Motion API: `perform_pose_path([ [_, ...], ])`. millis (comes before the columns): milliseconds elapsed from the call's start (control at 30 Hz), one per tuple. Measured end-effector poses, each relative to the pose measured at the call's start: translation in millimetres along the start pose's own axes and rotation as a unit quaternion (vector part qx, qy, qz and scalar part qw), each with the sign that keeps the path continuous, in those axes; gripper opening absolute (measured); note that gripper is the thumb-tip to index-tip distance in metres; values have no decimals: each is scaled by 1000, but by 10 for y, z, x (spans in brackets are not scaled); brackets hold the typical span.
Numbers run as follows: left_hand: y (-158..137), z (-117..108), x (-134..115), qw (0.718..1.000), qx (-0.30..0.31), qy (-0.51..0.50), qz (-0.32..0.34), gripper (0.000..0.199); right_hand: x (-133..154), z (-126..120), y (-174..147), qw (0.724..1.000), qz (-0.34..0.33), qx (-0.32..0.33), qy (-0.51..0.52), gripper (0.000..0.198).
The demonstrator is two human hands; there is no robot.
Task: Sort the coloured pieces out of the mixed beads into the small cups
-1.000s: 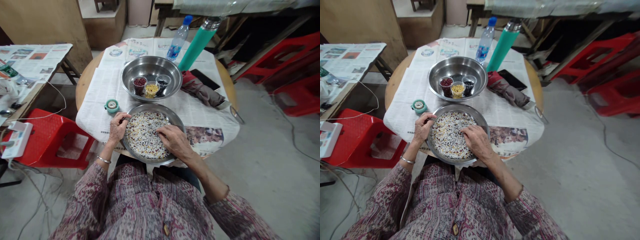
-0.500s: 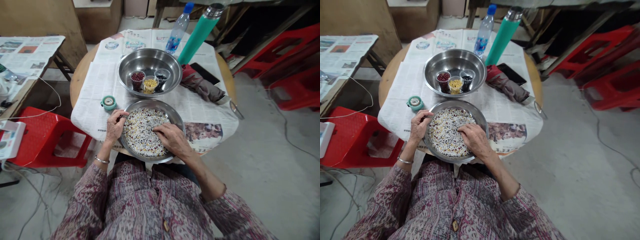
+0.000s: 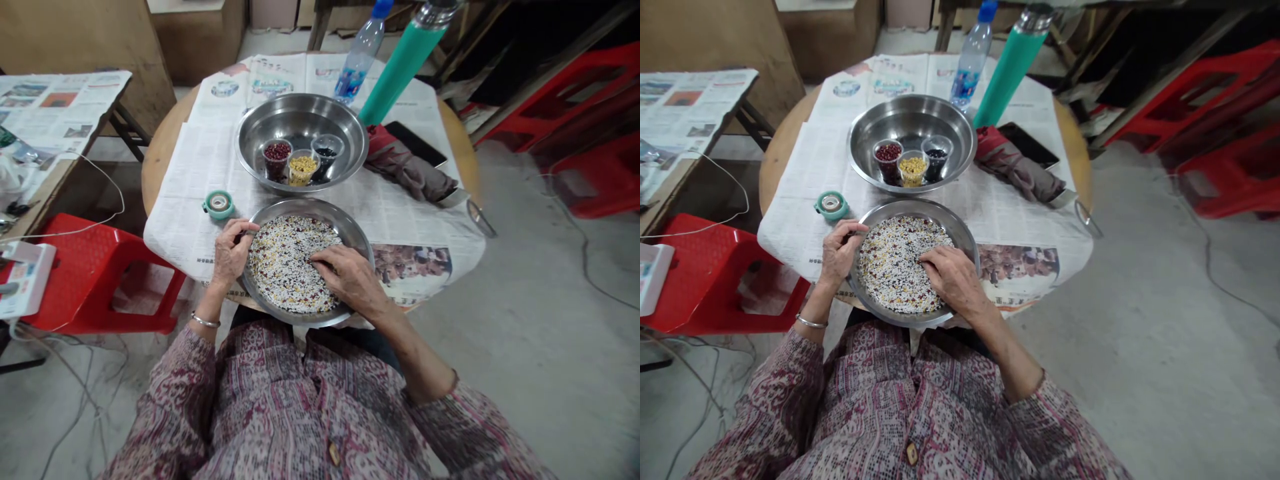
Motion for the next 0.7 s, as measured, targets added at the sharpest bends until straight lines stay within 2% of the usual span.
perform_pose_path([
  [300,-7,-4,-12,1000,1,5,6,26,-29,8,-9,1000,2,-20,10,16],
  [700,1,-12,-7,1000,-2,7,-4,26,-74,-75,11,994,30,-47,97,17],
])
Point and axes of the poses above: each hand's wrist, its own y-axis towards the middle knuckle, its own z-axis out of the palm, x = y × z, the point moved 9 cm from there along y, towards the middle knuckle, and after that the axes turned 11 degrees about -y, right-handed, at the moved point
